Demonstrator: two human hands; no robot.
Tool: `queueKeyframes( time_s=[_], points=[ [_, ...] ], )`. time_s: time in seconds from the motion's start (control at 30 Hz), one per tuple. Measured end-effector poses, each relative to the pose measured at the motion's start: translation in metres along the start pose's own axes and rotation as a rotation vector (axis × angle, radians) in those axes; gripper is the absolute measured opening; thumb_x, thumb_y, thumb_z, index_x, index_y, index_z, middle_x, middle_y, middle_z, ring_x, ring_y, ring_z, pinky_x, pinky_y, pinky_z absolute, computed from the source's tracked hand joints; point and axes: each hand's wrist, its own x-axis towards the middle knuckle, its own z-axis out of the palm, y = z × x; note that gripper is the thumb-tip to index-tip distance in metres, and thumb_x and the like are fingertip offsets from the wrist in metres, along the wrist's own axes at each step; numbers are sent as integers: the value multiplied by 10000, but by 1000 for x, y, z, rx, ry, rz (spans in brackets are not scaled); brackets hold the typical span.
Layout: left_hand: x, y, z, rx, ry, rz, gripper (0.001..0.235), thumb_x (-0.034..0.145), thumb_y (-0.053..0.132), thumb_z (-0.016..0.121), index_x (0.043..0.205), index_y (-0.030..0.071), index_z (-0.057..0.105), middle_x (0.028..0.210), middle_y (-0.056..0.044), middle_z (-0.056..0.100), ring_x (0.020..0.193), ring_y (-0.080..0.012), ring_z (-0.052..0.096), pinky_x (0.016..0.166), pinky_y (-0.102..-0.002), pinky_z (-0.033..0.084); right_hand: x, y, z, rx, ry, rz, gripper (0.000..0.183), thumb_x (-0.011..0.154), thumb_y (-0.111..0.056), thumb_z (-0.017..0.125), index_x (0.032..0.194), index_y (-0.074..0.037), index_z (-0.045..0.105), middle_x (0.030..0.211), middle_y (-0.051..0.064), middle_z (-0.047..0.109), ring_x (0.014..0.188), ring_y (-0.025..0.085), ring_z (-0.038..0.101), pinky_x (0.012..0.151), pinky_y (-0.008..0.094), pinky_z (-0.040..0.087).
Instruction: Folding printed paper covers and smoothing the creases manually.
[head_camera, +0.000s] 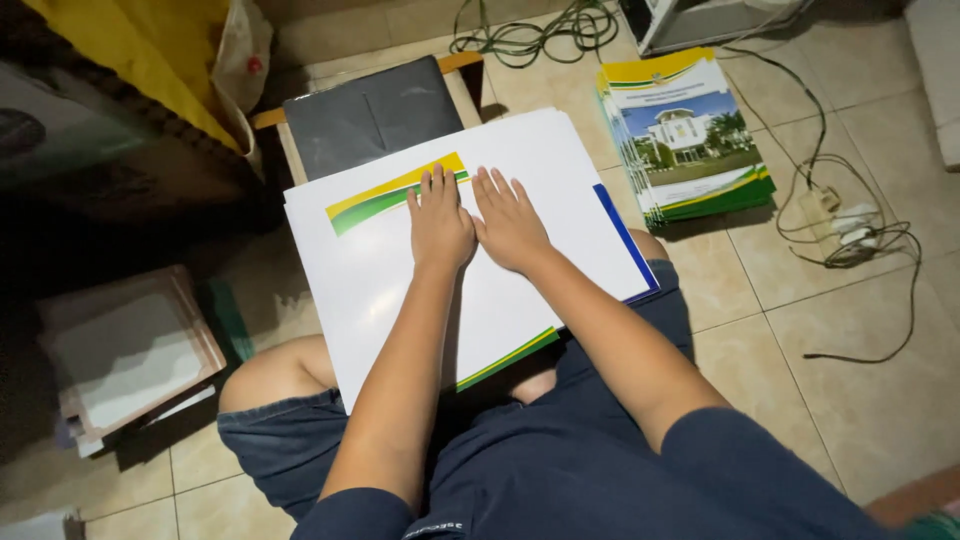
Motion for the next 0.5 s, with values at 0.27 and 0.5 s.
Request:
queueKeyframes(
  time_s=[0.27, 0.5],
  points=[
    [-5, 4, -1, 15, 21, -7, 608, 988, 187, 356, 1580, 54, 380, 1672, -140, 324, 1551, -302, 269, 1254, -522, 181, -91, -6, 0, 18, -84, 27, 631, 1082, -364, 273, 1616, -30, 227, 1699, 156, 186, 1582, 274, 112, 1268, 457, 37],
    [-1, 1, 4, 47, -26, -25, 604, 996, 184, 336, 1589, 72, 356, 1686, -130, 298, 1568, -289, 231, 1262, -517, 175, -22, -5, -4, 9, -27, 19, 610, 1092, -333, 257, 1625, -39, 211, 1705, 149, 168, 1584, 279, 109, 1272, 478, 42]
  ],
)
